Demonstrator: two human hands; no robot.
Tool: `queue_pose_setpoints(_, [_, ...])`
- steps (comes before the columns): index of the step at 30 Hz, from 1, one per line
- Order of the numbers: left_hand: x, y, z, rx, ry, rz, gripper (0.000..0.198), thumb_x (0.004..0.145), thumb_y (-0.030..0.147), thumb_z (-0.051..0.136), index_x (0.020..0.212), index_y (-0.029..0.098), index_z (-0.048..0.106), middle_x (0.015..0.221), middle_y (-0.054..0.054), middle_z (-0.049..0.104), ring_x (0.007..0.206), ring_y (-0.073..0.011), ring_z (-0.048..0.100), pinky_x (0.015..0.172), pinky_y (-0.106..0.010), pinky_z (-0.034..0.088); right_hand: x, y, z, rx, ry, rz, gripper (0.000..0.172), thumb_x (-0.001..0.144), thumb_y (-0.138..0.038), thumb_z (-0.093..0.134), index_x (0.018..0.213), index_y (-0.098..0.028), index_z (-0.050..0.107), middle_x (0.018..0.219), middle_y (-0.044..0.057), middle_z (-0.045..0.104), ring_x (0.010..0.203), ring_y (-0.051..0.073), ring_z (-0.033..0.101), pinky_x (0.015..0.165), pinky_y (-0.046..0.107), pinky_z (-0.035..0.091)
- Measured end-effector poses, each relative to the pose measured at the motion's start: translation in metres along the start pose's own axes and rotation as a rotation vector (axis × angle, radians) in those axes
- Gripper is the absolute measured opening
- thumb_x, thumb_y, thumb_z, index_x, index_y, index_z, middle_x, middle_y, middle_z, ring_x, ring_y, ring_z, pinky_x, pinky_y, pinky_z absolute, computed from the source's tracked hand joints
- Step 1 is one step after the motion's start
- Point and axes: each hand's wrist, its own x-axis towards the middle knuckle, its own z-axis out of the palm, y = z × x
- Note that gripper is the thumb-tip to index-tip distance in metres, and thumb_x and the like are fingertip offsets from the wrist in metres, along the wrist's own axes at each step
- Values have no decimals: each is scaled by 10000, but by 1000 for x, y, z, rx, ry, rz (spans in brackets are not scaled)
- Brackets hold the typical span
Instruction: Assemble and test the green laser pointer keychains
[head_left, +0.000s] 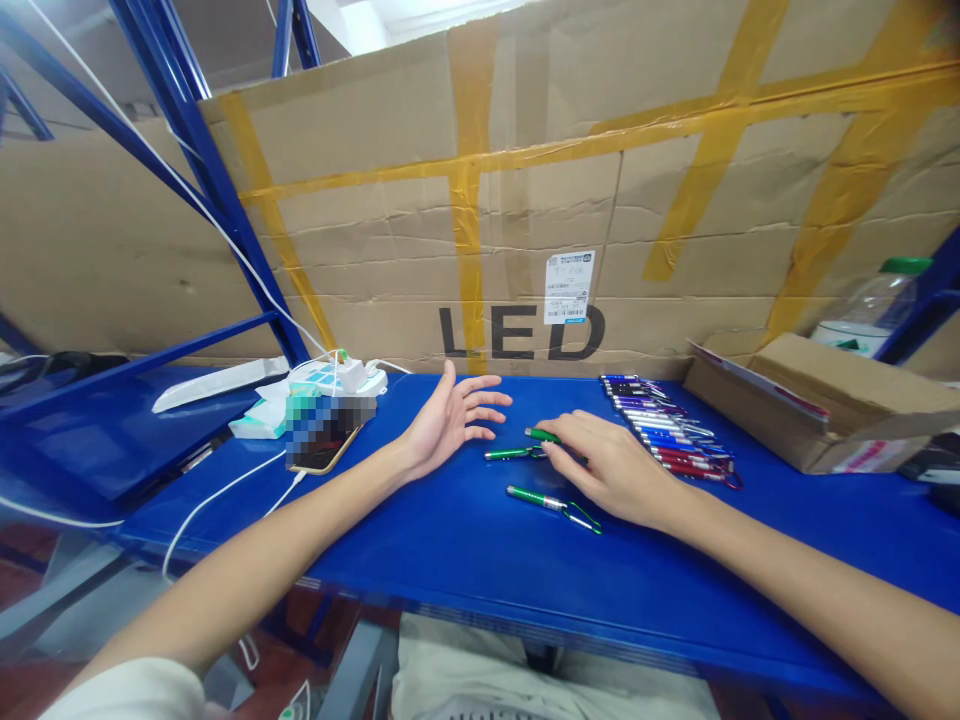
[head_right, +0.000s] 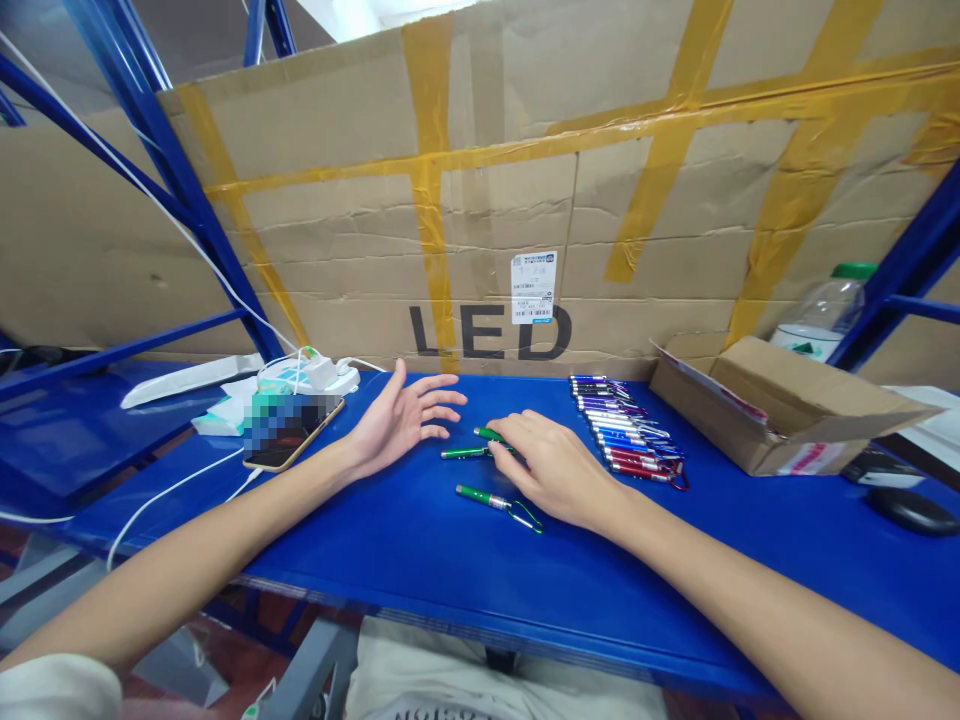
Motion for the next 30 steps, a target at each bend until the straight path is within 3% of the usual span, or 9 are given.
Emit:
queue_pose_setpoints(5, [0, 0, 0, -6, 1, -1, 786, 1095, 756, 278, 1392, 145, 673, 1323, -195, 727, 1025, -244, 716, 794, -316, 590, 0, -7, 2, 32, -73, -5, 255, 1119, -244, 463, 1238, -206, 685, 1021, 98, 766, 907, 260, 700, 806, 422, 594])
queue_pose_setpoints(13, [0, 0, 0, -2, -1, 4, 775, 1085, 763, 325, 1394, 142, 670, 1327, -198, 726, 1026, -251, 721, 789, -315, 585, 1, -3, 0, 5, -22, -43, 264, 1126, -241, 454, 1243, -202, 687, 1047, 109, 770, 931, 268, 698, 823, 421, 583])
queue_pose_setpoints(30, [1, -1, -1, -14, -6, 4, 778, 1084, 761, 331, 1394, 133, 669, 1315, -207, 730, 1002, -250, 726, 780, -318, 587, 2, -7, -1, 15, -35, -44, 272, 1135, -249, 442, 1269, -215, 676, 1031, 101, 766, 895, 259, 691, 793, 414, 587])
